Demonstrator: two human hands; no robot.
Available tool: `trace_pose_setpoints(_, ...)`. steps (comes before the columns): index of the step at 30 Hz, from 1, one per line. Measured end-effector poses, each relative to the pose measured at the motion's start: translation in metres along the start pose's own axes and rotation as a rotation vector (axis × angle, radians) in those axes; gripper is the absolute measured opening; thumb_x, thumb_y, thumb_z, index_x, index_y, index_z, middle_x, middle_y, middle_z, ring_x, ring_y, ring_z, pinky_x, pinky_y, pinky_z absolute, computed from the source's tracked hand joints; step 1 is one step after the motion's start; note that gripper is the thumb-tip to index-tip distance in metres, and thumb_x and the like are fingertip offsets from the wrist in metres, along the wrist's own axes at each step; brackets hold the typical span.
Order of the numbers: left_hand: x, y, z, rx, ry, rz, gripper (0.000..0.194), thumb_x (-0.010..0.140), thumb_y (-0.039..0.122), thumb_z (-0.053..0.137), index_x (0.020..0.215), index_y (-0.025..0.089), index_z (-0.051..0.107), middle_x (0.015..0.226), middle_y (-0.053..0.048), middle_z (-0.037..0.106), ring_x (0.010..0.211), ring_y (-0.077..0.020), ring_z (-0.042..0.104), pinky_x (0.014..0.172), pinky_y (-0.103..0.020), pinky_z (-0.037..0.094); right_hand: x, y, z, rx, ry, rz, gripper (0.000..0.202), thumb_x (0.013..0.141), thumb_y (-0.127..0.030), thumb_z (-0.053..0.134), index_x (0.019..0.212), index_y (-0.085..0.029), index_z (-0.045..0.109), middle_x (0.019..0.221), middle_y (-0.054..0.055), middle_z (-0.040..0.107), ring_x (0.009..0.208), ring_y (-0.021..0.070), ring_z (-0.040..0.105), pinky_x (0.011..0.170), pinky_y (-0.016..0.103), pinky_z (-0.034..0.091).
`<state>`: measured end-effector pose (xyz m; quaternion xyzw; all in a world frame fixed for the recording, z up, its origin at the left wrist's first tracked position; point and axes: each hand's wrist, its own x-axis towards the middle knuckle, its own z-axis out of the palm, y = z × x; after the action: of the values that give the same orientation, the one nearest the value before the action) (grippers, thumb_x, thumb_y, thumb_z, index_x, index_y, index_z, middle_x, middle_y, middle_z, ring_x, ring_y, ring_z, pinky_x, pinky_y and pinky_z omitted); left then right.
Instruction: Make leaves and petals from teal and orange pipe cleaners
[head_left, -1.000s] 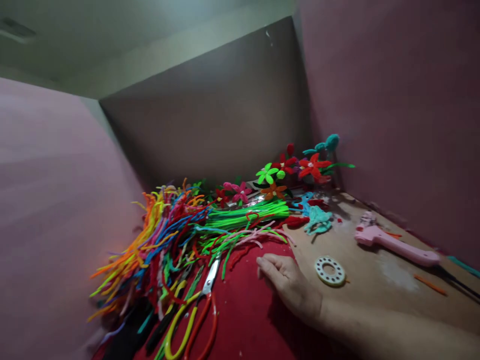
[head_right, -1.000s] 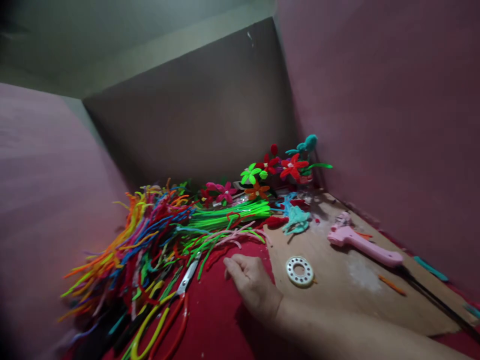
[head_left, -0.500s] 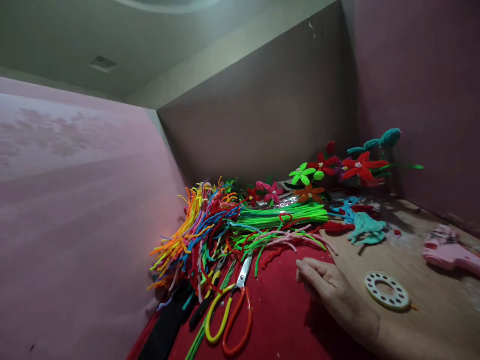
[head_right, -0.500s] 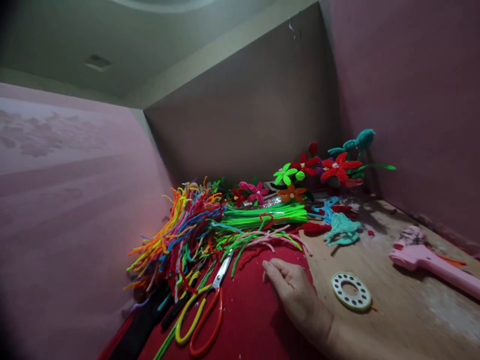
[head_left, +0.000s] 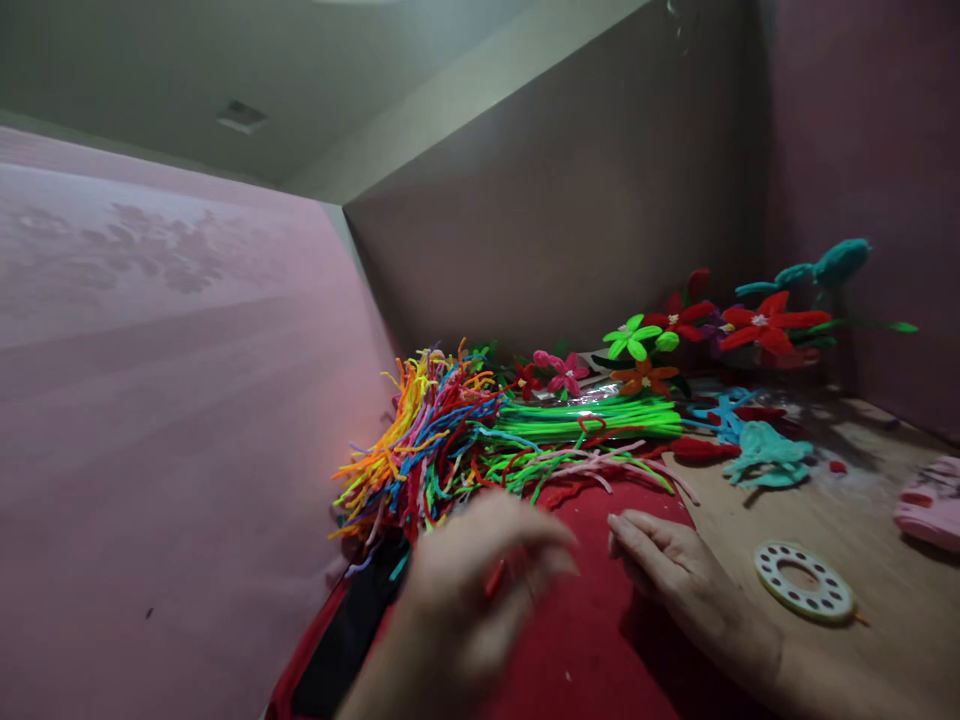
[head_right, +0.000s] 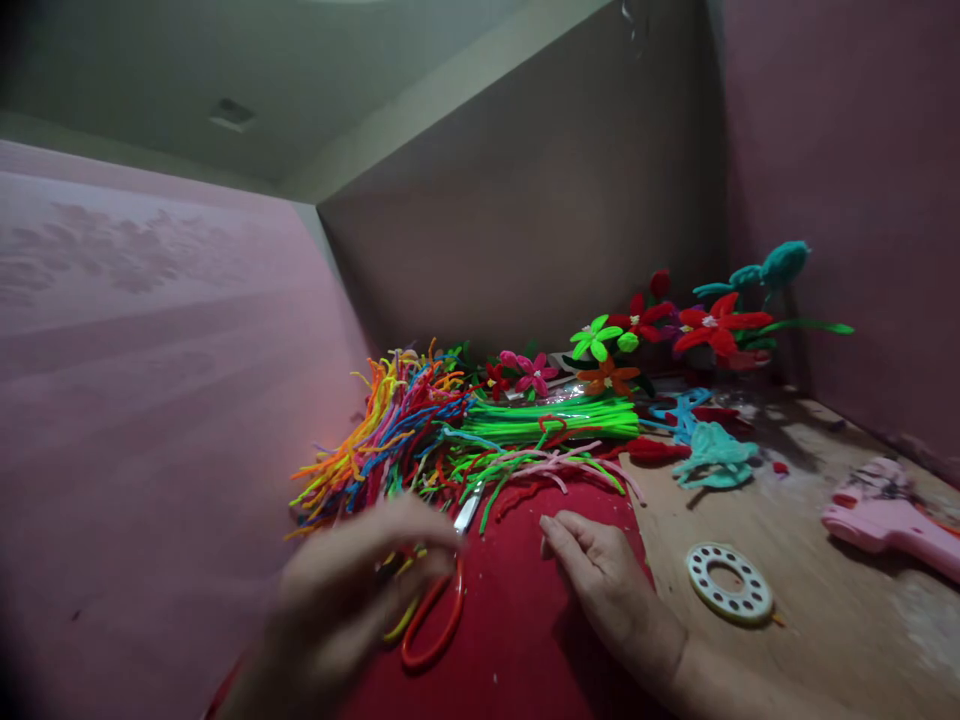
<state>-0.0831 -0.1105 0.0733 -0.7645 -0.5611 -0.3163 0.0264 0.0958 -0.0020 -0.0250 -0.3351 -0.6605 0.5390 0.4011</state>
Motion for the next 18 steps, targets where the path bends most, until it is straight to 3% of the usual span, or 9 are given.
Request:
trace_pose_setpoints(3,0.074,-0.049,-0.034,0.215,0.104,-0.248,0.018,0.083,0.032,0.050,0.090,0.024,0.066,0.090,-0.001,0.068,0.083,-0.0139,0.061,0.079,-0.026,0.046,-0.001,-0.001,0.000,-0.017,-0.013,0.001,0.038,0.087,-0.047,0.036,0.065,-0.018,0.048,0.051,-0.004,0.032,0.046,0.0095,0.030,0.043,0.024,0.025)
trace_pose_setpoints(4,0.092,-0.071,-0.044,0.320,0.155,-0.369,0.019,0.081,0.031,0.051,0.088,0.023,0.067,0.087,-0.001,0.069,0.083,-0.0145,0.062,0.078,-0.025,0.045,-0.001,-0.001,0.000,-0.019,-0.013,-0.002,0.039,0.087,-0.047,0.036,0.065,-0.018,0.048,0.051,-0.004,0.032,0.046,0.0095,0.030,0.044,0.024,0.025)
trace_pose_setpoints(6,0.116,-0.117,-0.060,0.471,0.121,-0.576,0.020,0.076,0.027,0.053,0.085,0.021,0.069,0.086,-0.002,0.071,0.082,-0.0170,0.063,0.075,-0.025,0.045,0.000,-0.002,0.000,-0.023,-0.013,-0.012,0.039,0.087,-0.047,0.036,0.064,-0.018,0.048,0.051,-0.004,0.032,0.046,0.0096,0.031,0.044,0.024,0.026)
trace_pose_setpoints(9,0.124,-0.172,-0.069,0.521,0.054,-0.680,0.016,0.067,0.023,0.059,0.076,0.019,0.071,0.076,-0.004,0.071,0.078,-0.0204,0.064,0.068,-0.025,0.045,-0.001,-0.004,0.000,-0.050,-0.008,-0.018,0.038,0.086,-0.046,0.037,0.063,-0.018,0.047,0.053,-0.003,0.034,0.048,0.0100,0.032,0.045,0.024,0.026)
trace_pose_setpoints(11,0.121,-0.195,-0.066,0.543,0.003,-0.720,0.014,0.063,0.023,0.061,0.072,0.019,0.071,0.073,-0.005,0.071,0.077,-0.0207,0.064,0.065,-0.025,0.045,-0.001,-0.005,0.001,-0.067,-0.016,-0.008,0.039,0.086,-0.046,0.036,0.062,-0.018,0.047,0.053,-0.003,0.034,0.047,0.0102,0.032,0.044,0.024,0.026)
trace_pose_setpoints(18,0.118,-0.223,-0.048,0.605,-0.108,-0.763,0.007,0.059,0.023,0.063,0.062,0.020,0.068,0.068,-0.006,0.068,0.073,-0.0212,0.063,0.060,-0.025,0.043,0.002,-0.004,0.001,-0.075,-0.009,-0.004,0.038,0.086,-0.045,0.037,0.060,-0.019,0.044,0.055,-0.002,0.034,0.050,0.0109,0.031,0.046,0.025,0.026)
